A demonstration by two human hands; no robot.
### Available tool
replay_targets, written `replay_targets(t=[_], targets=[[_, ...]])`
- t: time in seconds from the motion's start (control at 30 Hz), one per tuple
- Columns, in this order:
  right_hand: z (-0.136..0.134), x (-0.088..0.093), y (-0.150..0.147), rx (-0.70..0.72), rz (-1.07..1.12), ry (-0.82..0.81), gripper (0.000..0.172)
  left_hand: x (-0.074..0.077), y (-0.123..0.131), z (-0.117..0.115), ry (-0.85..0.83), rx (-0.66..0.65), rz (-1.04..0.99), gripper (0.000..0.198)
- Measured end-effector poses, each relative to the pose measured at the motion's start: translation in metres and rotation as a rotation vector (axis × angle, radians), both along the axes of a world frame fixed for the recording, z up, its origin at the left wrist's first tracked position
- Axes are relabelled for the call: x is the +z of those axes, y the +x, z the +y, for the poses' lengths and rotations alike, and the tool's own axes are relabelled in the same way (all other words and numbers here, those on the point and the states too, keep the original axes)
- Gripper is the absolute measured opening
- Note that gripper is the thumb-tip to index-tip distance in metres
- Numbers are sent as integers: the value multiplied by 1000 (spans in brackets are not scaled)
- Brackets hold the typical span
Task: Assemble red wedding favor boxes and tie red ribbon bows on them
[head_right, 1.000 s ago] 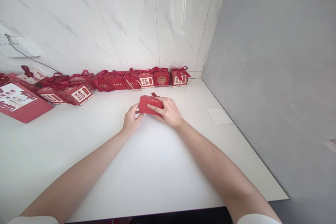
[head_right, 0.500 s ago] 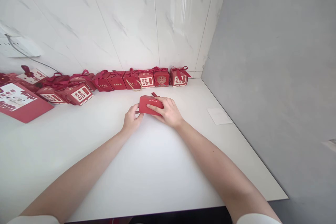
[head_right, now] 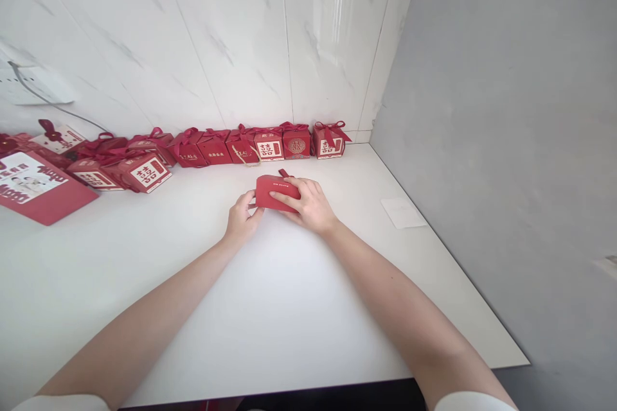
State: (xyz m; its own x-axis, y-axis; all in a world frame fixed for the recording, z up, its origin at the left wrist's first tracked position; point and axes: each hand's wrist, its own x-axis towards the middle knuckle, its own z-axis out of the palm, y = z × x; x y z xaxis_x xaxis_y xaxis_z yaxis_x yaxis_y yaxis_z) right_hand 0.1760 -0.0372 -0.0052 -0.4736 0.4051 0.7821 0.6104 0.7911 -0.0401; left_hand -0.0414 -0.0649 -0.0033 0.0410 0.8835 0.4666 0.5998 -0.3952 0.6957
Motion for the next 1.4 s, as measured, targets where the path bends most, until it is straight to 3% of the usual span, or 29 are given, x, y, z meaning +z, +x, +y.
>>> replay_targets(t=[1.4], targets=[[1, -1, 0, 9, 1, 14, 38, 0, -1, 0, -34, 10, 5, 37]])
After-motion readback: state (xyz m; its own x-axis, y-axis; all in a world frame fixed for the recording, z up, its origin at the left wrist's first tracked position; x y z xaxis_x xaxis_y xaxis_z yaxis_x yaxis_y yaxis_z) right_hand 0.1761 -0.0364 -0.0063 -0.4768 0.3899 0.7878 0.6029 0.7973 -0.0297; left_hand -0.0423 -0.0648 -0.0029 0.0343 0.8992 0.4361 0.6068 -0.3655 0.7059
